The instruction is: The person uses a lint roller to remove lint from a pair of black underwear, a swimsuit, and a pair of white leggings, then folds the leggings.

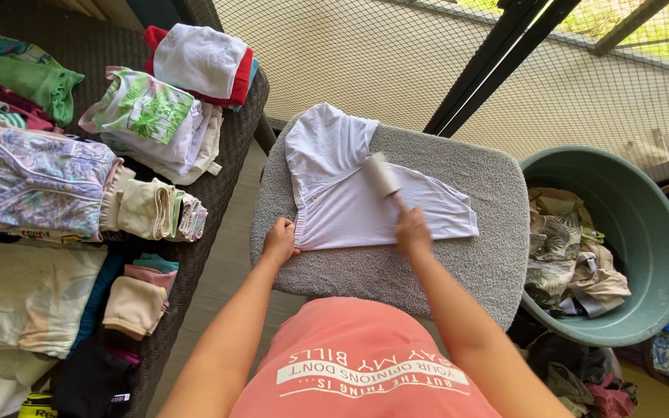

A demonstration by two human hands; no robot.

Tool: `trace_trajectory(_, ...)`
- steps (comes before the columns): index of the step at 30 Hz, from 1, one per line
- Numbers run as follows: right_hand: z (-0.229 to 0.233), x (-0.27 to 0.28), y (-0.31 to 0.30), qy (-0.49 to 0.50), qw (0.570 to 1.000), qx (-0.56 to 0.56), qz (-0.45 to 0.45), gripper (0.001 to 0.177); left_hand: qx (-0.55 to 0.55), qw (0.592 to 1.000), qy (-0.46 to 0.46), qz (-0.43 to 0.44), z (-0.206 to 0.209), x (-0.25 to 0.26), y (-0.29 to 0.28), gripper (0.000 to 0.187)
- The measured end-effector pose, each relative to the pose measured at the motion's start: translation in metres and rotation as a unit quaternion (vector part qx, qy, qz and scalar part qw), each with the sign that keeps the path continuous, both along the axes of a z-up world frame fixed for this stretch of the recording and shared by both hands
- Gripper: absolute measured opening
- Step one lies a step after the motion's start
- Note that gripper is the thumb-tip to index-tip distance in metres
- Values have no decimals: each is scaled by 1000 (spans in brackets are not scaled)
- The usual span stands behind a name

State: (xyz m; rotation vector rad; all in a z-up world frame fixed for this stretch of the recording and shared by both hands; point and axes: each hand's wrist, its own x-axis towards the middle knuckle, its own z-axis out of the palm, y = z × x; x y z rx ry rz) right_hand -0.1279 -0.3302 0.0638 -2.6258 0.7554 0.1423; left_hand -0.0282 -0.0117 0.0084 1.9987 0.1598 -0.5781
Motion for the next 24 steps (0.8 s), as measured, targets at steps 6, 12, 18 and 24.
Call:
trace_trajectory(6, 9, -38, -31, -58, 996, -17, -65, 41, 222, 967, -112, -54, 69, 5, -31, 55)
trace_trajectory(12, -46, -174, 2, -89, 996, 9, 25, 59, 306, 943, -132, -25, 64, 38, -63, 76)
trace_trajectory(18, -38, -164, -109, -90, 951, -21, -295, 56, 233, 968, -97, 17, 20, 60, -85, 52)
trace_trajectory(24, 4, -137, -117, -350, 877, 91, -317, 34, -352, 898, 89, 248, 76, 86, -123, 75)
